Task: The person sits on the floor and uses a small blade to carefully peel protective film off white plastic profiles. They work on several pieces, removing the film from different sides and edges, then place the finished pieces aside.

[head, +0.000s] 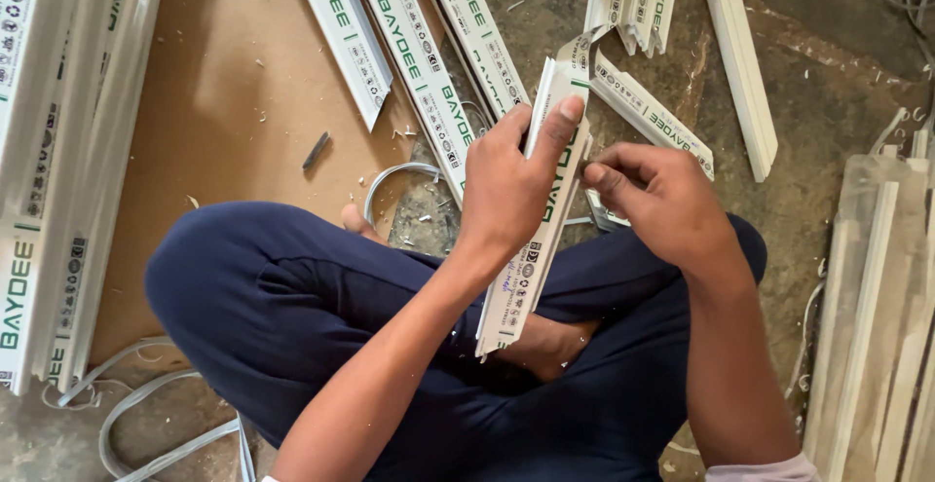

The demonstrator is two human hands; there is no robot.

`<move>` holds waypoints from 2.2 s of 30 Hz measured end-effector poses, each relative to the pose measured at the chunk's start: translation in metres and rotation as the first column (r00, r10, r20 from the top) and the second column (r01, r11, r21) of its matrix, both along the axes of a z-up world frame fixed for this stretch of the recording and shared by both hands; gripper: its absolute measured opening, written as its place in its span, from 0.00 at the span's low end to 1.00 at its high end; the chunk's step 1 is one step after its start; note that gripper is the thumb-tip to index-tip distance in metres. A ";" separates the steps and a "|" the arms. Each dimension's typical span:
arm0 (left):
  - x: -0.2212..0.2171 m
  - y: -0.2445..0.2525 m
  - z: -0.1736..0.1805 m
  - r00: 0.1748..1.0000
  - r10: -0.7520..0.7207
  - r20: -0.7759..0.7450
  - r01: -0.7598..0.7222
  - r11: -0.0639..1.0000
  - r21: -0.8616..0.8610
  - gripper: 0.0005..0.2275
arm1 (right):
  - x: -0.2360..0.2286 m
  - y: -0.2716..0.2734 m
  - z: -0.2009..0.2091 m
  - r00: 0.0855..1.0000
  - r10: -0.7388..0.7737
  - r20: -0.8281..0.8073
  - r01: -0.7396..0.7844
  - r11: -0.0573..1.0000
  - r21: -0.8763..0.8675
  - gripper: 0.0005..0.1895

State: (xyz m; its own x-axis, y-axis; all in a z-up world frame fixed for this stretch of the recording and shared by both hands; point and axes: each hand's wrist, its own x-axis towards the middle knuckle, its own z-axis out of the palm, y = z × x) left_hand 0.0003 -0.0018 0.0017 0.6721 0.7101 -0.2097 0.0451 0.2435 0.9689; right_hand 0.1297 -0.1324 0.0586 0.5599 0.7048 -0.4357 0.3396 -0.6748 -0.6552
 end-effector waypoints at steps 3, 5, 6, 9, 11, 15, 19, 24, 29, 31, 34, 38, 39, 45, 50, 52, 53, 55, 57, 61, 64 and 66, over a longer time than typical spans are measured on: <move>-0.001 0.000 0.000 1.000 -0.001 0.001 0.001 1.000 0.029 0.27 | 0.003 0.004 -0.002 1.000 -0.014 0.023 0.014 1.000 -0.008 0.09; 0.000 0.000 -0.001 0.999 -0.023 -0.030 0.024 0.999 0.028 0.27 | 0.005 0.006 -0.003 0.998 -0.033 0.046 0.032 0.999 0.019 0.07; 0.000 -0.001 -0.001 0.998 -0.034 -0.045 0.035 0.999 0.027 0.27 | 0.005 0.007 -0.003 0.997 -0.042 0.065 0.039 0.998 0.042 0.06; 0.003 -0.004 -0.003 0.993 -0.067 -0.097 0.072 0.996 0.046 0.27 | 0.011 0.007 -0.002 0.993 -0.110 0.050 0.108 0.993 0.047 0.05; 0.004 -0.005 -0.006 0.997 -0.044 -0.071 0.048 0.996 0.069 0.27 | 0.013 0.006 -0.004 0.991 -0.130 0.042 0.128 0.991 0.046 0.05; 0.004 -0.005 -0.004 0.992 -0.082 -0.095 0.085 0.996 0.028 0.27 | 0.018 0.006 -0.009 0.990 -0.128 0.054 0.121 0.986 0.115 0.05; 0.000 -0.017 0.013 0.977 -0.196 -0.079 0.206 0.968 0.144 0.27 | 0.049 0.007 0.000 0.917 -0.379 0.127 0.303 0.867 0.396 0.06; 0.001 -0.008 0.008 0.990 -0.128 -0.061 0.119 0.985 -0.123 0.26 | 0.041 -0.021 0.002 0.904 -0.396 -0.161 0.417 0.899 0.135 0.05; 0.003 -0.007 -0.004 0.997 -0.027 -0.077 0.027 1.000 -0.005 0.26 | 0.001 -0.032 -0.023 0.969 -0.147 -0.196 0.156 0.987 0.028 0.11; 0.001 -0.010 -0.004 0.997 -0.029 -0.075 0.028 1.000 -0.013 0.26 | -0.003 -0.026 -0.026 0.982 -0.140 -0.128 0.147 0.988 0.044 0.10; 0.000 -0.010 -0.001 0.996 -0.030 -0.083 0.029 1.000 -0.009 0.26 | -0.004 -0.014 -0.019 0.991 -0.124 -0.053 0.126 0.991 0.050 0.09; 0.001 -0.007 0.002 0.997 -0.033 -0.077 0.034 0.999 0.010 0.25 | 0.000 -0.007 -0.011 0.990 -0.009 0.140 0.014 0.999 -0.036 0.08; 0.000 -0.007 0.002 0.996 -0.036 -0.078 0.038 0.999 0.019 0.25 | 0.002 -0.006 -0.011 0.993 -0.040 0.112 0.041 0.999 -0.011 0.08; -0.004 -0.019 0.010 0.975 -0.187 -0.121 0.194 0.980 0.049 0.26 | 0.044 0.005 -0.008 0.972 -0.199 0.128 0.180 0.973 0.144 0.12; 0.007 -0.004 -0.018 0.991 0.082 -0.108 -0.085 0.996 -0.023 0.29 | 0.026 -0.012 -0.011 0.950 -0.307 -0.052 0.311 0.920 0.240 0.13; 0.009 0.006 -0.031 0.984 0.169 -0.050 -0.174 0.978 -0.117 0.31 | 0.006 -0.020 -0.015 0.911 -0.375 -0.171 0.407 0.886 0.224 0.15; 0.009 0.011 -0.034 0.978 0.206 0.033 -0.196 0.961 -0.196 0.31 | -0.004 -0.022 -0.017 0.884 -0.408 -0.230 0.455 0.864 0.217 0.16; 0.009 0.017 -0.035 0.952 0.266 0.148 -0.198 0.910 -0.366 0.30 | -0.023 -0.024 -0.022 0.892 -0.334 -0.306 0.414 0.875 0.250 0.15; 0.008 0.016 -0.033 0.930 0.308 0.201 -0.154 0.824 -0.545 0.28 | -0.033 -0.025 -0.025 0.890 -0.302 -0.340 0.406 0.866 0.293 0.15; 0.009 0.010 -0.035 0.881 0.383 0.279 -0.211 0.844 -0.493 0.27 | -0.052 -0.029 -0.033 0.900 -0.300 -0.317 0.399 0.859 0.321 0.17; 0.011 0.011 -0.032 0.870 0.421 0.259 -0.272 0.846 -0.459 0.27 | -0.060 -0.023 -0.031 0.874 -0.315 -0.370 0.436 0.844 0.312 0.18; 0.008 0.012 -0.032 0.867 0.444 0.226 -0.303 0.830 -0.468 0.27 | -0.062 -0.020 -0.029 0.881 -0.321 -0.349 0.430 0.850 0.304 0.18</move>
